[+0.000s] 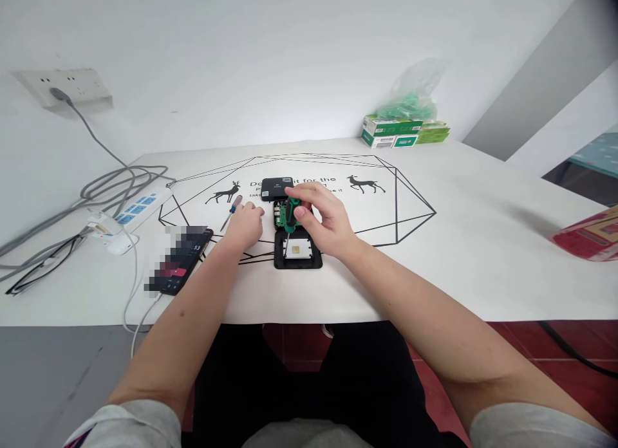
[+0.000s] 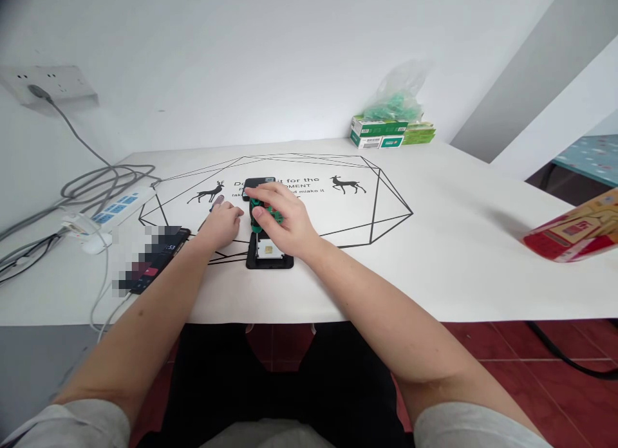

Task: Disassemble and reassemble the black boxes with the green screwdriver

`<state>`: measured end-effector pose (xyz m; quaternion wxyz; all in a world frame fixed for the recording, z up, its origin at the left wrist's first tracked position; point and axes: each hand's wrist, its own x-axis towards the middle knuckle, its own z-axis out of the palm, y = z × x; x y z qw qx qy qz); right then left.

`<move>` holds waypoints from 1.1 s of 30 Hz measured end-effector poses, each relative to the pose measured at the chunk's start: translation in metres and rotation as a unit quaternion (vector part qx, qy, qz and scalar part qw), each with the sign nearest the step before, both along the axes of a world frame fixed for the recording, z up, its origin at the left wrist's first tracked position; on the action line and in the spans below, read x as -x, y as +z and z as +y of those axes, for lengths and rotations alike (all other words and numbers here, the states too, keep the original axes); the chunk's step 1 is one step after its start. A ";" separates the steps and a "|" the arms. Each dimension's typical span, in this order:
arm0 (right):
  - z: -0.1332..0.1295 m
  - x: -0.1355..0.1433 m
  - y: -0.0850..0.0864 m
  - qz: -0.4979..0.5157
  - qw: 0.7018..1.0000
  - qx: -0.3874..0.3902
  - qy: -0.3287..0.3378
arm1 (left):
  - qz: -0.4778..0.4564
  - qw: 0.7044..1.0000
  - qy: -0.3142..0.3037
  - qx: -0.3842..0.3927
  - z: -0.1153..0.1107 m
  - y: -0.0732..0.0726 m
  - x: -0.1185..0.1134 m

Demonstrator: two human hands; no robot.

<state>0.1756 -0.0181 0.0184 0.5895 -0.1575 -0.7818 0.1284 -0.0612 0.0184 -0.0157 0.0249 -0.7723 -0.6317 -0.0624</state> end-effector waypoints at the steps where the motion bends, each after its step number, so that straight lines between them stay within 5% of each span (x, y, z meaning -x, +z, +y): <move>1: 0.001 0.000 0.000 0.001 1.000 -0.006 0.005 | 0.004 1.000 -0.003 -0.002 0.000 0.000 0.000; 16: 0.003 0.003 -0.003 0.006 0.999 0.034 -0.028 | 0.010 1.000 0.021 0.011 -0.006 0.009 -0.008; 24: -0.003 0.016 -0.016 0.120 0.981 0.154 0.017 | 0.015 1.000 0.025 0.009 -0.006 0.009 -0.008; 33: -0.009 0.011 -0.005 0.054 0.997 0.056 -0.024 | 0.007 1.000 0.020 0.011 -0.006 0.011 -0.009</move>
